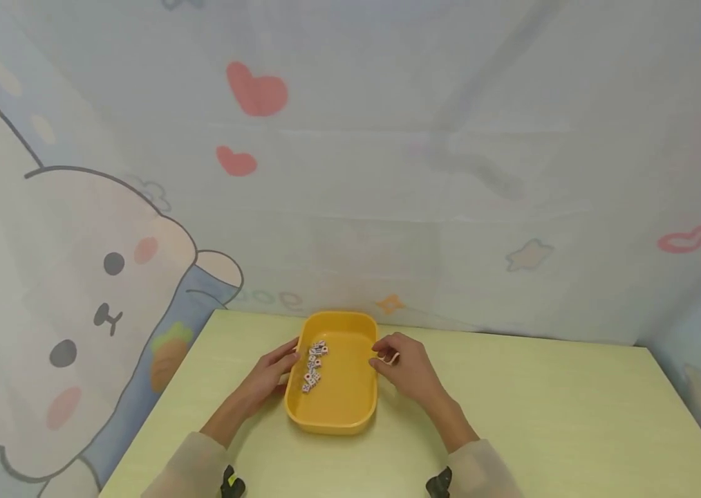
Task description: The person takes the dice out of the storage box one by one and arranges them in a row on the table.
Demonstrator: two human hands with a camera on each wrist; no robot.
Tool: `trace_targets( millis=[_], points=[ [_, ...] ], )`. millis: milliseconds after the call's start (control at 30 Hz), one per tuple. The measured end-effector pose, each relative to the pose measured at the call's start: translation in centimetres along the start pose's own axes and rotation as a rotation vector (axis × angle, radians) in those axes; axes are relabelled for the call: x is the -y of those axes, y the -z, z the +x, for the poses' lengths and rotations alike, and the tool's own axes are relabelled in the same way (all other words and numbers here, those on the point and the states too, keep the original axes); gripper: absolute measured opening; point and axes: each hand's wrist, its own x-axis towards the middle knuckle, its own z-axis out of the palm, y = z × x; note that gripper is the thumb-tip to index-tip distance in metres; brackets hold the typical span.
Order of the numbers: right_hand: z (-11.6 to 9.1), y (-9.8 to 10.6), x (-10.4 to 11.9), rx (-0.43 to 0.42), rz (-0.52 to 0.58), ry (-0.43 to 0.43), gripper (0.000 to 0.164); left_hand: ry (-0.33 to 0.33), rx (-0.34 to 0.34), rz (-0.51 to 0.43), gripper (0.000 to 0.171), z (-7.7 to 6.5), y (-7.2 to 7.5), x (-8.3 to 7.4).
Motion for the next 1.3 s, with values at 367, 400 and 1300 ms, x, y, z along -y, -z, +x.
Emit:
trace_targets(
  millis=[367, 400, 1300],
  points=[
    [3.5, -7.3, 3.4, 0.123, -0.044, 0.054, 0.016, -0.019, 0.032, -0.020, 0.055, 0.7, -0.6, -0.8],
    [3.7, -7.8, 3.5, 0.131, -0.048, 0.058, 0.016, -0.024, 0.032, -0.025, 0.055, 0.7, -0.6, -0.8],
    [3.5, -11.3, 3.2, 0.315, -0.224, 0.123, 0.008, -0.027, 0.073, -0.028, 0.056, 0.1, 0.2, -0.3]
  ],
)
